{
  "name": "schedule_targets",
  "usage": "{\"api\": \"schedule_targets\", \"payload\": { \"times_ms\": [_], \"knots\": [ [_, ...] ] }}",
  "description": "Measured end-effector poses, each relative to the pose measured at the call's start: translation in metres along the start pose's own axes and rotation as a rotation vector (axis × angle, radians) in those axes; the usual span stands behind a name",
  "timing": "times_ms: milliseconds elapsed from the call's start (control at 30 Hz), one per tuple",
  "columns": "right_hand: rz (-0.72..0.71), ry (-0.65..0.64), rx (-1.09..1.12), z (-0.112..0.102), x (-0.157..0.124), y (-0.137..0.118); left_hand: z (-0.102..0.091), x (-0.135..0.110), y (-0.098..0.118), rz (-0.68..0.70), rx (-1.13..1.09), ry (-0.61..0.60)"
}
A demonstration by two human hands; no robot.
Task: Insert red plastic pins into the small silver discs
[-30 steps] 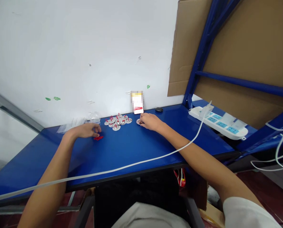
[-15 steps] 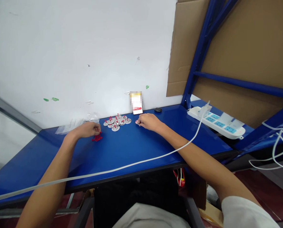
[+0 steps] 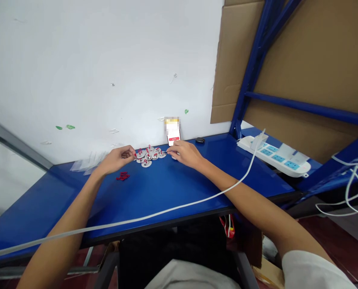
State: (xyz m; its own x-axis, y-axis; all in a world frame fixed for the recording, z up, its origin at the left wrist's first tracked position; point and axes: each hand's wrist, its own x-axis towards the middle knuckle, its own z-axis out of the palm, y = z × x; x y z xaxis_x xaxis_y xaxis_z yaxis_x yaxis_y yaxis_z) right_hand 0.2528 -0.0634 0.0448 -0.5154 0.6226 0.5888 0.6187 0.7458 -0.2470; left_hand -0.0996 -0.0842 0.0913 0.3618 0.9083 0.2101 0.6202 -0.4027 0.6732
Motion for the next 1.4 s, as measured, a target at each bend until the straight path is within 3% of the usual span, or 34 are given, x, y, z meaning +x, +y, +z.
{"api": "schedule_targets", "payload": {
  "times_ms": [167, 300, 700, 967, 1400],
  "knots": [
    [0.007, -0.078, 0.132, 0.006, -0.004, -0.014, 0.029, -0.001, 0.01, 0.098, -0.377, -0.1],
    [-0.072, -0.056, 0.205, 0.014, -0.005, -0.019, 0.041, -0.002, 0.016, 0.1, -0.488, -0.108],
    [-0.073, 0.03, 0.431, 0.019, -0.003, -0.022, 0.069, 0.001, 0.007, 0.062, -0.406, 0.093],
    [-0.067, 0.042, 0.493, 0.026, -0.004, -0.023, 0.075, 0.0, 0.007, 0.089, -0.431, 0.125],
    [-0.096, -0.014, 0.516, 0.024, -0.005, -0.031, 0.08, -0.003, 0.011, 0.365, 0.01, 0.22]
  ]
}}
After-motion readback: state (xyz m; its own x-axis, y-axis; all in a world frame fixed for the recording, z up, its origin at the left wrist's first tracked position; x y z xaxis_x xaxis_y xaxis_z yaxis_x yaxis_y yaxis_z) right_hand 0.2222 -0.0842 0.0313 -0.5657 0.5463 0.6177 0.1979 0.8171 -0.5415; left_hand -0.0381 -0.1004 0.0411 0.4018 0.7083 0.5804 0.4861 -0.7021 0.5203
